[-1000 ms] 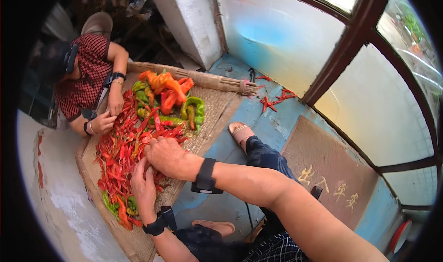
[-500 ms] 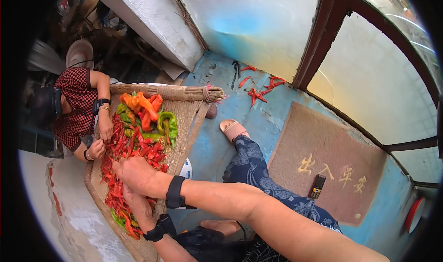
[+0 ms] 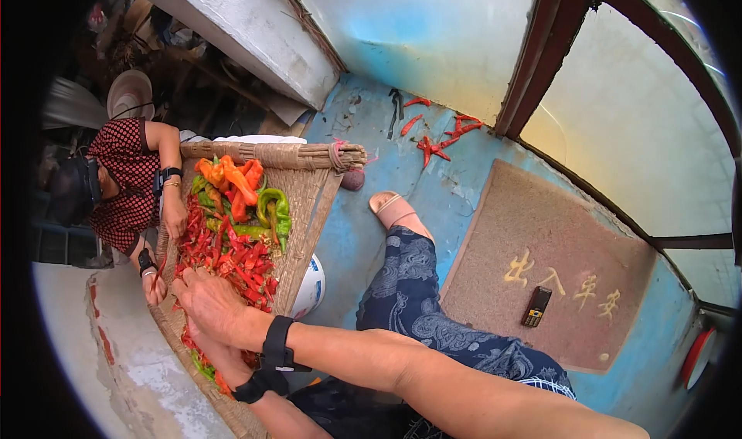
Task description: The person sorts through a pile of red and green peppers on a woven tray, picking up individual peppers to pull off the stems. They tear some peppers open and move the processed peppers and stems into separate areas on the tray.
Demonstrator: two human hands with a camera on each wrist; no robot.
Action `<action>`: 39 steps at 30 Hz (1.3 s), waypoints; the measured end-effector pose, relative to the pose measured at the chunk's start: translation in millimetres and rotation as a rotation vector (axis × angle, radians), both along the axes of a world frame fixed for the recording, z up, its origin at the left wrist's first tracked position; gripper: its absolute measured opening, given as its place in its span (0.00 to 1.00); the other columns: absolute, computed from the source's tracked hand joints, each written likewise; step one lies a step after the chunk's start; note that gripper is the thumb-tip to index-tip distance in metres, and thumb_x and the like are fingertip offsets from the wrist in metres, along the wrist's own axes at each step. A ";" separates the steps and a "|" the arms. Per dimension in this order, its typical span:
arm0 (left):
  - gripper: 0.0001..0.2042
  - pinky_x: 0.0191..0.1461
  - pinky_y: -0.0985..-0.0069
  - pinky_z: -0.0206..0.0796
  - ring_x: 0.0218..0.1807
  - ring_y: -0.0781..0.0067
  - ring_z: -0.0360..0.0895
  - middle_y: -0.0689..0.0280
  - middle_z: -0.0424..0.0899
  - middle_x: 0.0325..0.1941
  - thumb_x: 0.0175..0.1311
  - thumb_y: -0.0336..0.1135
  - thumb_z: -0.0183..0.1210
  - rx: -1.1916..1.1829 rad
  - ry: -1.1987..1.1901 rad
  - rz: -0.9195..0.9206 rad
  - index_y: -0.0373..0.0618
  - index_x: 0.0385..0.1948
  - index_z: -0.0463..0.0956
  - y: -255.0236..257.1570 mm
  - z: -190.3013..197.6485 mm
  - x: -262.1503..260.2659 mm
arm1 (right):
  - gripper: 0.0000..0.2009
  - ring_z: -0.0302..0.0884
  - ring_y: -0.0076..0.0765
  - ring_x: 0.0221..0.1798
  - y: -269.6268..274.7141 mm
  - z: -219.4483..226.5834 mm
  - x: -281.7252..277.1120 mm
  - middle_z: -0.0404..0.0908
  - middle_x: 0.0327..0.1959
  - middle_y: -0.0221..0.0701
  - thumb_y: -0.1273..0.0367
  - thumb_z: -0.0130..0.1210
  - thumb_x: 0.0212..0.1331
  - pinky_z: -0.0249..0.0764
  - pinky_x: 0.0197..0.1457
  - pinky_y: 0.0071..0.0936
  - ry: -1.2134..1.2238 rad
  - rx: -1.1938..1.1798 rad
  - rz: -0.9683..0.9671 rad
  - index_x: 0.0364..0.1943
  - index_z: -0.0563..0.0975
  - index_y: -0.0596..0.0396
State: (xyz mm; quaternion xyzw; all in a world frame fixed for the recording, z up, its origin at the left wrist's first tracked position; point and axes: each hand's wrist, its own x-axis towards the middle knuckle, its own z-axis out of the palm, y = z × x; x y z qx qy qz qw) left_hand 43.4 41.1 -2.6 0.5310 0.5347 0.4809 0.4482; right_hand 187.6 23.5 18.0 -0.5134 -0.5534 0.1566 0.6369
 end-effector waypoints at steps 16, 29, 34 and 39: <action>0.14 0.46 0.73 0.73 0.42 0.70 0.78 0.63 0.77 0.44 0.73 0.39 0.47 0.244 0.887 -0.237 0.42 0.54 0.66 -18.9 -23.4 41.4 | 0.07 0.73 0.47 0.35 35.5 -49.4 -104.9 0.71 0.30 0.39 0.72 0.56 0.44 0.68 0.34 0.42 -0.263 -0.292 -0.372 0.30 0.74 0.55; 0.13 0.43 0.73 0.73 0.40 0.70 0.78 0.63 0.77 0.41 0.72 0.36 0.49 0.271 0.121 0.095 0.41 0.53 0.65 -6.9 11.8 51.5 | 0.06 0.77 0.45 0.39 0.8 -17.4 -17.0 0.74 0.33 0.40 0.70 0.53 0.51 0.77 0.33 0.37 0.005 -0.110 0.012 0.29 0.77 0.60; 0.13 0.42 0.73 0.73 0.39 0.69 0.78 0.62 0.76 0.40 0.72 0.35 0.49 0.283 0.021 0.166 0.40 0.53 0.65 -11.3 16.9 55.8 | 0.08 0.81 0.45 0.37 0.1 -17.7 -15.1 0.78 0.34 0.39 0.68 0.53 0.54 0.79 0.34 0.36 -0.109 -0.180 0.101 0.31 0.78 0.59; 0.14 0.41 0.73 0.73 0.38 0.70 0.77 0.63 0.76 0.38 0.72 0.35 0.50 0.323 0.010 0.178 0.40 0.53 0.64 -7.2 17.3 34.2 | 0.10 0.84 0.41 0.33 -3.5 -11.0 -6.8 0.82 0.30 0.36 0.65 0.53 0.55 0.79 0.34 0.34 -0.140 -0.197 0.228 0.31 0.80 0.56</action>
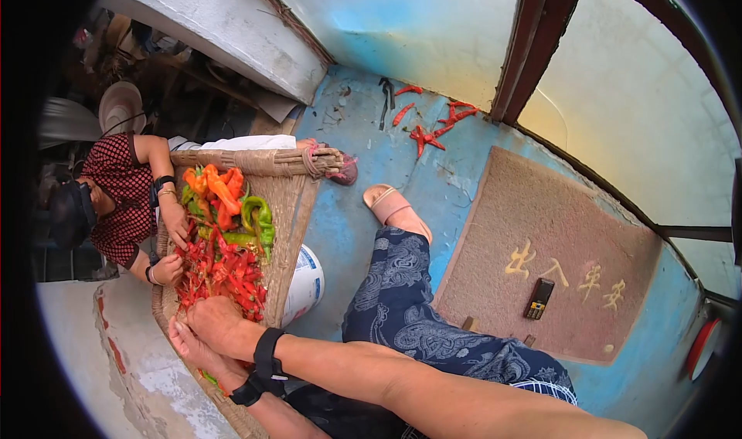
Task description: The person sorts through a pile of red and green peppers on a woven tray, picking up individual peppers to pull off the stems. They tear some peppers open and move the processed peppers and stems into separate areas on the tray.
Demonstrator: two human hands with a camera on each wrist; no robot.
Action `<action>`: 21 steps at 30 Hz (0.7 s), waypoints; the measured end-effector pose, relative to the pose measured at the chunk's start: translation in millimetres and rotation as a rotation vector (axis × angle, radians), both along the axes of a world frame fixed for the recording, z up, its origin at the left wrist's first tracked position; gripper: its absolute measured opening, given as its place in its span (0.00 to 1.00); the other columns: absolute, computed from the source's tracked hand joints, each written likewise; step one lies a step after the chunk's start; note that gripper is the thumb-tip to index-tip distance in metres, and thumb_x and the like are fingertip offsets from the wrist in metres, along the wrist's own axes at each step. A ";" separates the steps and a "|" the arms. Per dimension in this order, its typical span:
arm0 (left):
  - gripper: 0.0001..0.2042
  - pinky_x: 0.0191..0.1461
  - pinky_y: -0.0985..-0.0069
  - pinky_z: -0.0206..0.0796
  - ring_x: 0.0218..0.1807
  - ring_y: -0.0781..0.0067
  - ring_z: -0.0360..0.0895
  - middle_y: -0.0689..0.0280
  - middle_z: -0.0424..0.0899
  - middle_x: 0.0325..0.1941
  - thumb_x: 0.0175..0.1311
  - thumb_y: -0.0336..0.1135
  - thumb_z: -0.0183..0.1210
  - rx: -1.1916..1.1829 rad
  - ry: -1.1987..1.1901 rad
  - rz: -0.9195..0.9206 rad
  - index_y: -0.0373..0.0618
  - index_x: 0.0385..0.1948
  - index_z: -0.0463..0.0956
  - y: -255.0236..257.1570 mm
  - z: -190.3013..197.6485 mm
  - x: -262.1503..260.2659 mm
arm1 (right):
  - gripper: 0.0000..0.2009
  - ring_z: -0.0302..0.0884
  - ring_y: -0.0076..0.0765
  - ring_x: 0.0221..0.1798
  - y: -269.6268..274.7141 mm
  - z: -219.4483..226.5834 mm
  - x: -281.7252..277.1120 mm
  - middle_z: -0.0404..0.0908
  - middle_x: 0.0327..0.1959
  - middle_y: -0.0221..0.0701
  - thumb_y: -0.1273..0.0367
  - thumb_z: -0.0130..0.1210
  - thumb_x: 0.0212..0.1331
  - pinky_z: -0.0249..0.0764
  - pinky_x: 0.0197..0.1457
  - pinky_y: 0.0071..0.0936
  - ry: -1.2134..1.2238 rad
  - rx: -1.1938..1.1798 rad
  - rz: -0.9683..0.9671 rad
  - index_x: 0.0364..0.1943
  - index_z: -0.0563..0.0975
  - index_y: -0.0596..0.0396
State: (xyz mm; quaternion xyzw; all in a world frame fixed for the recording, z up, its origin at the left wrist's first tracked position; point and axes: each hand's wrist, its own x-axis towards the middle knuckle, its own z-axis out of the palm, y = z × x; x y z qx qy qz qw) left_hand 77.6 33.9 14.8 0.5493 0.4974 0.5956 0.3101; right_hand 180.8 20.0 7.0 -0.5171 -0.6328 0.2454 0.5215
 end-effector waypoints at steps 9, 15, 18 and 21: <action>0.15 0.40 0.75 0.73 0.36 0.71 0.76 0.61 0.76 0.39 0.70 0.32 0.51 0.006 -0.057 0.167 0.41 0.55 0.64 18.0 2.8 -27.9 | 0.12 0.83 0.38 0.33 -3.0 0.1 -1.0 0.82 0.28 0.34 0.62 0.54 0.55 0.78 0.33 0.32 -0.091 -0.072 0.012 0.36 0.79 0.56; 0.18 0.50 0.75 0.71 0.44 0.69 0.77 0.60 0.76 0.48 0.68 0.31 0.54 -0.150 0.791 -0.130 0.44 0.59 0.65 10.6 -31.3 -49.3 | 0.20 0.76 0.31 0.46 12.6 3.4 -32.0 0.80 0.45 0.36 0.58 0.51 0.60 0.72 0.48 0.33 -0.201 -0.183 -0.033 0.52 0.75 0.55; 0.16 0.49 0.75 0.70 0.43 0.70 0.76 0.61 0.76 0.47 0.68 0.30 0.54 -0.177 1.028 -0.259 0.44 0.56 0.67 -4.8 -44.8 -24.1 | 0.21 0.71 0.26 0.54 34.9 -23.6 -108.6 0.76 0.49 0.29 0.58 0.47 0.66 0.66 0.56 0.30 -0.414 -0.245 -0.445 0.59 0.72 0.49; 0.14 0.49 0.76 0.70 0.42 0.72 0.76 0.62 0.77 0.46 0.68 0.30 0.53 -0.149 1.065 -0.296 0.43 0.54 0.68 -4.8 -46.2 -9.2 | 0.17 0.73 0.28 0.51 15.3 -9.1 -46.8 0.77 0.45 0.29 0.60 0.49 0.63 0.68 0.52 0.31 -0.198 -0.119 -0.131 0.52 0.75 0.49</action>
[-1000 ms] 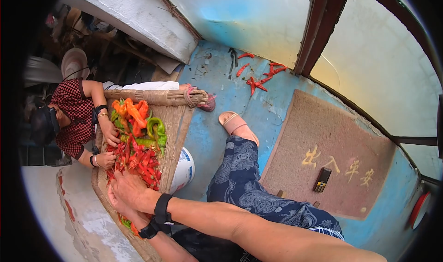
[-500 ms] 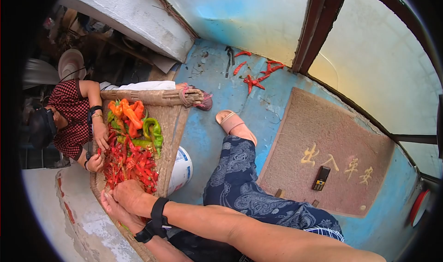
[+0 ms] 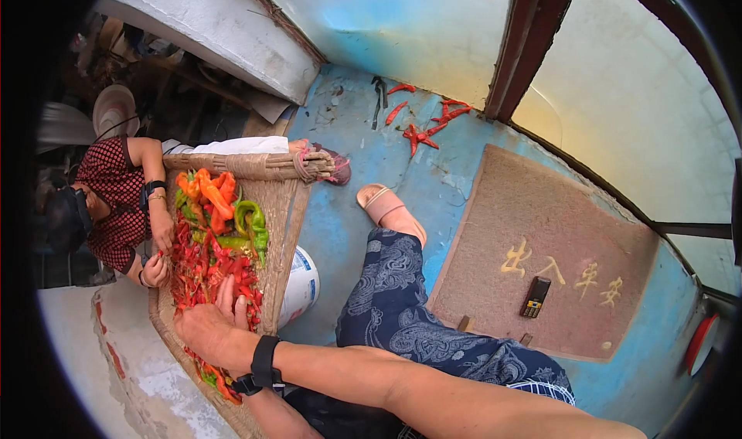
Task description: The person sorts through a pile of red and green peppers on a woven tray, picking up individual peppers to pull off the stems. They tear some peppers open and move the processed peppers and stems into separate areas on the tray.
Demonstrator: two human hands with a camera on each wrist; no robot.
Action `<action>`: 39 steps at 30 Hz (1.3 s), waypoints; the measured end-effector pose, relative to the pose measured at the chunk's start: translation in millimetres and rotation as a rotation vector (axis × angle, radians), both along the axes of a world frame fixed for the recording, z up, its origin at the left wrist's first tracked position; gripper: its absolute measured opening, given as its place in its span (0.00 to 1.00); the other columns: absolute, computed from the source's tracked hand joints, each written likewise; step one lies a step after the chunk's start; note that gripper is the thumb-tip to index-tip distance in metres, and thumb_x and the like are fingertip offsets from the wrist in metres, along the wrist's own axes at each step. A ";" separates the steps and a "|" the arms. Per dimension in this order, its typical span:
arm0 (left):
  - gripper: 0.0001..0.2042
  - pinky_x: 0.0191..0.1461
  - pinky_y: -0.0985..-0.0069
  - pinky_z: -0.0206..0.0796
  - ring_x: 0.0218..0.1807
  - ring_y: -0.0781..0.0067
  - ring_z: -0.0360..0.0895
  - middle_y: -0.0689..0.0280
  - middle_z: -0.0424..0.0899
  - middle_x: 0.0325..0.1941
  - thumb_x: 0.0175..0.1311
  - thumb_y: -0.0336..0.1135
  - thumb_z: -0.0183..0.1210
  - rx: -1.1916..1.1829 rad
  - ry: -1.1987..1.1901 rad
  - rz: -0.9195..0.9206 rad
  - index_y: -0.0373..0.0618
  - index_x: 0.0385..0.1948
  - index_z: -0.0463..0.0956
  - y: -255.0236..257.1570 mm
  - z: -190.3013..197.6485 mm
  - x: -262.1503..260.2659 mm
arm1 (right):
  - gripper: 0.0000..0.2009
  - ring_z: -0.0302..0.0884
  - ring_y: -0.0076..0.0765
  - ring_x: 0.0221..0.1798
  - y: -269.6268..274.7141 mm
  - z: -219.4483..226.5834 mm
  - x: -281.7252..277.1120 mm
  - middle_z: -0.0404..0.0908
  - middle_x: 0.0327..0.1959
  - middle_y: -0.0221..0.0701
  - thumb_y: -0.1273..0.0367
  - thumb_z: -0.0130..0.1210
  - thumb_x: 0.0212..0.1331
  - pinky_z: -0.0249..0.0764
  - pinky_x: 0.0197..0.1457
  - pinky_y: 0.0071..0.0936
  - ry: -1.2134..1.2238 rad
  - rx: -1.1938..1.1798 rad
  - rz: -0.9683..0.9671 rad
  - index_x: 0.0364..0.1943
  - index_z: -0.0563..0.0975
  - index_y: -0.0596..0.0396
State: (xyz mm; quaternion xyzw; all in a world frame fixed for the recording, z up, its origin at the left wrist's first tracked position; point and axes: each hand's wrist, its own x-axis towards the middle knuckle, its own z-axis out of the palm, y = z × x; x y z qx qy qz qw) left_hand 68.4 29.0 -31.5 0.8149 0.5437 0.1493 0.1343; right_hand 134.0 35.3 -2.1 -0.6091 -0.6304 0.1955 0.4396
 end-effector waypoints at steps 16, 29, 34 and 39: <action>0.05 0.45 0.79 0.68 0.38 0.78 0.73 0.66 0.77 0.42 0.68 0.28 0.52 0.140 -0.428 0.097 0.39 0.41 0.74 19.7 21.1 -3.1 | 0.07 0.81 0.40 0.38 -19.2 -0.3 74.9 0.79 0.34 0.38 0.69 0.56 0.48 0.78 0.36 0.33 -0.069 0.118 0.078 0.32 0.81 0.54; 0.05 0.54 0.78 0.67 0.46 0.77 0.74 0.66 0.76 0.43 0.66 0.20 0.51 0.133 -0.784 -0.006 0.37 0.40 0.74 -11.6 20.3 -9.1 | 0.22 0.81 0.50 0.35 -29.7 -26.3 71.1 0.76 0.39 0.42 0.73 0.62 0.43 0.78 0.33 0.40 -0.210 0.216 0.203 0.46 0.71 0.58; 0.11 0.57 0.78 0.67 0.49 0.77 0.75 0.65 0.77 0.47 0.65 0.20 0.52 0.123 -0.927 -0.040 0.37 0.47 0.75 -20.5 17.5 0.3 | 0.16 0.81 0.48 0.35 -29.3 -23.3 74.2 0.78 0.36 0.41 0.70 0.62 0.43 0.78 0.33 0.39 -0.325 0.209 0.185 0.37 0.72 0.58; 0.12 0.49 0.77 0.70 0.45 0.73 0.76 0.63 0.79 0.46 0.62 0.19 0.53 0.145 -0.734 0.014 0.36 0.47 0.75 -23.2 25.0 -14.4 | 0.13 0.80 0.51 0.34 -27.6 -14.3 72.0 0.78 0.32 0.40 0.72 0.60 0.46 0.77 0.31 0.41 -0.287 0.223 0.187 0.36 0.71 0.59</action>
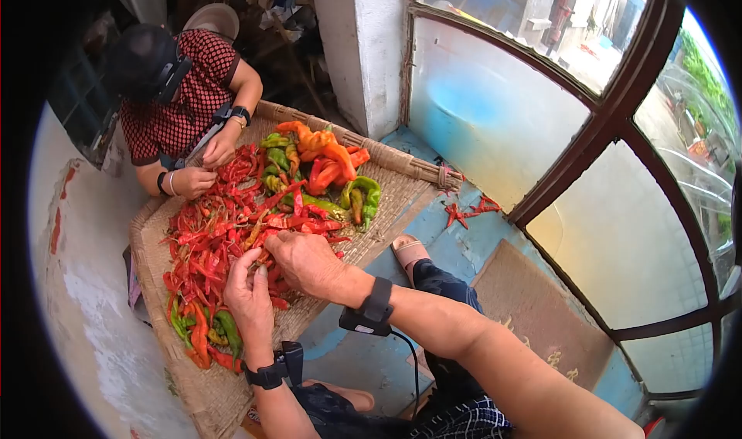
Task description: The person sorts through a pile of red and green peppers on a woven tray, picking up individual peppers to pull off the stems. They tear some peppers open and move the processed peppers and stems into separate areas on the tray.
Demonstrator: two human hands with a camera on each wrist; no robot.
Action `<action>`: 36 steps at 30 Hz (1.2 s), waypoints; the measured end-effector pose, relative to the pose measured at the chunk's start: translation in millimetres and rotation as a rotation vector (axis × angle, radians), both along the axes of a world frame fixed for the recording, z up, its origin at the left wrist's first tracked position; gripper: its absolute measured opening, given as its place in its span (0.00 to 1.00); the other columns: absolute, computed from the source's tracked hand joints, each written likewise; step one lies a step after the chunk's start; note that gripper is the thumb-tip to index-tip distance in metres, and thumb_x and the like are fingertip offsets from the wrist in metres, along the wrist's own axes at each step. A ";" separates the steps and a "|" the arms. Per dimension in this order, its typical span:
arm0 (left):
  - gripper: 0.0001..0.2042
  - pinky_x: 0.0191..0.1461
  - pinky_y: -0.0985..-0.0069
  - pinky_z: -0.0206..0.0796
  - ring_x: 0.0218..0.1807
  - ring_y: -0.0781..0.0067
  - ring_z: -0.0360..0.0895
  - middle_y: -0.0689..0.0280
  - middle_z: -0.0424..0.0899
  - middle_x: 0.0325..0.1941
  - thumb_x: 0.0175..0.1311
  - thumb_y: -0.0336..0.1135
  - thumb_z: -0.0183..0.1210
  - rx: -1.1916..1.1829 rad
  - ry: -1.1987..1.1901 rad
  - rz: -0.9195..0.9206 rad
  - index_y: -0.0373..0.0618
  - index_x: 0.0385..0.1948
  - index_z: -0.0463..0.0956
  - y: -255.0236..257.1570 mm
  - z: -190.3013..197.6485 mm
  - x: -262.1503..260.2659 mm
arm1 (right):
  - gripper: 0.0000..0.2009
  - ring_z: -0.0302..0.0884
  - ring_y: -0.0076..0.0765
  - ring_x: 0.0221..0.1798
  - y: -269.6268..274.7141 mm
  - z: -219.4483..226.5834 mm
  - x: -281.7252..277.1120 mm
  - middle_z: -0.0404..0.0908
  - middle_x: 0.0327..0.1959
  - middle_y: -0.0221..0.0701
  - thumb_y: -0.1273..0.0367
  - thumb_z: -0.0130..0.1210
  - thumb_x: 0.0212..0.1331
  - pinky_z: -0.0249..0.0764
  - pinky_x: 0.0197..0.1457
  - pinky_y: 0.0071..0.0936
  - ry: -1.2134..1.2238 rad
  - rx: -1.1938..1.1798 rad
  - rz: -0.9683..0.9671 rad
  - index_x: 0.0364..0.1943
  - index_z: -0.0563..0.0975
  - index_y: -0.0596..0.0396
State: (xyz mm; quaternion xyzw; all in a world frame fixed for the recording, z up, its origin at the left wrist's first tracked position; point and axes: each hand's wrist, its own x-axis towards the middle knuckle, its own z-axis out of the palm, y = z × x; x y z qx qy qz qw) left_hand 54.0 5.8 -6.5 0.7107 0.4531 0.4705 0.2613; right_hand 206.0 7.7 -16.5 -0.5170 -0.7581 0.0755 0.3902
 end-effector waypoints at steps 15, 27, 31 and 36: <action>0.12 0.33 0.79 0.69 0.29 0.79 0.75 0.63 0.81 0.32 0.71 0.35 0.50 -0.106 -0.063 0.361 0.37 0.48 0.73 3.6 15.8 -31.5 | 0.07 0.78 0.56 0.30 4.6 9.0 -8.6 0.77 0.23 0.45 0.71 0.55 0.59 0.73 0.31 0.44 0.251 -0.129 0.040 0.36 0.71 0.59; 0.10 0.35 0.83 0.68 0.30 0.82 0.73 0.66 0.78 0.33 0.71 0.34 0.50 -0.155 -0.088 0.066 0.39 0.48 0.71 -6.9 8.3 -7.3 | 0.12 0.79 0.54 0.33 4.0 2.7 -4.8 0.78 0.27 0.46 0.74 0.55 0.58 0.73 0.35 0.42 0.411 -0.107 0.242 0.46 0.71 0.59; 0.09 0.34 0.83 0.69 0.29 0.82 0.74 0.65 0.79 0.34 0.71 0.31 0.48 -0.091 -0.251 0.196 0.40 0.47 0.72 4.9 10.5 -23.8 | 0.15 0.79 0.55 0.34 0.3 5.6 -3.2 0.78 0.27 0.47 0.76 0.56 0.56 0.73 0.36 0.42 0.259 -0.187 0.135 0.48 0.71 0.59; 0.20 0.57 0.69 0.68 0.55 0.62 0.74 0.49 0.74 0.58 0.70 0.33 0.50 0.159 -0.156 0.442 0.38 0.62 0.65 20.5 15.6 -41.7 | 0.09 0.79 0.48 0.29 6.6 4.0 -0.6 0.77 0.25 0.44 0.75 0.55 0.58 0.73 0.34 0.38 0.498 -0.163 0.130 0.43 0.74 0.62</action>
